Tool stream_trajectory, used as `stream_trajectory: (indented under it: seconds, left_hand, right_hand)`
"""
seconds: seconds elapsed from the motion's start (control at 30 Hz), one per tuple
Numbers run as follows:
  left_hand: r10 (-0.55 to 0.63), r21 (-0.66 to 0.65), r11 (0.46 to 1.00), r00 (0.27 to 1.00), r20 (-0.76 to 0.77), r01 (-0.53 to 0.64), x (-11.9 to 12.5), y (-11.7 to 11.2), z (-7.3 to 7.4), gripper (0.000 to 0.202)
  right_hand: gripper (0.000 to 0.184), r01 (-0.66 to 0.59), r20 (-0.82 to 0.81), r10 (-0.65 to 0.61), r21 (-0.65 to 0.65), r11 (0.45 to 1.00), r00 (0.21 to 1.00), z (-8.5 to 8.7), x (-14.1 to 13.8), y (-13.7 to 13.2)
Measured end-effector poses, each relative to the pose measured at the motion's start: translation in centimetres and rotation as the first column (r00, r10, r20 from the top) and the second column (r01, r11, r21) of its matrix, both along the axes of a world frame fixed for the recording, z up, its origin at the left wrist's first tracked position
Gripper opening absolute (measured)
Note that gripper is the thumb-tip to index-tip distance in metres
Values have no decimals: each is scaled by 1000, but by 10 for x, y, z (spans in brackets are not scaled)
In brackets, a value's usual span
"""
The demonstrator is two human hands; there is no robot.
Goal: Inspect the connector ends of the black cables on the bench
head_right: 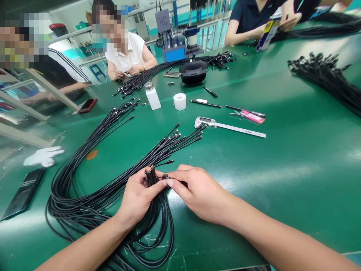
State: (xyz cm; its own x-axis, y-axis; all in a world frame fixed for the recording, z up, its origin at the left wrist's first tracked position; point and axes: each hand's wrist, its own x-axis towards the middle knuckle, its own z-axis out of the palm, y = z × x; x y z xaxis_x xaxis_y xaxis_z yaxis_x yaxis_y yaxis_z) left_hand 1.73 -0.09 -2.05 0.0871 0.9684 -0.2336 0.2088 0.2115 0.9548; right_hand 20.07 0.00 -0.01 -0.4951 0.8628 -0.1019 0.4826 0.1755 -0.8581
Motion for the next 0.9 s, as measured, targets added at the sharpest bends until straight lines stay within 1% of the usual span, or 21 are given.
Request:
stream_trajectory:
  seconds: [0.2,0.5,0.9]
  left_hand:
    - [1,31,1000,999,-53,1,1,-2,3,19]
    - [-20,67,997,997,-75,26,0,-3,0,18]
    - [-34,90,995,994,-107,43,1,-3,2,16]
  right_hand:
    - [39,6,11,-7,16,1000,1000,-1,-1,-1]
    - [38,1,32,-1,3,1000,999,-2,-1,-1]
    - [37,-2,53,1,12,1000,999,-1,0,-2]
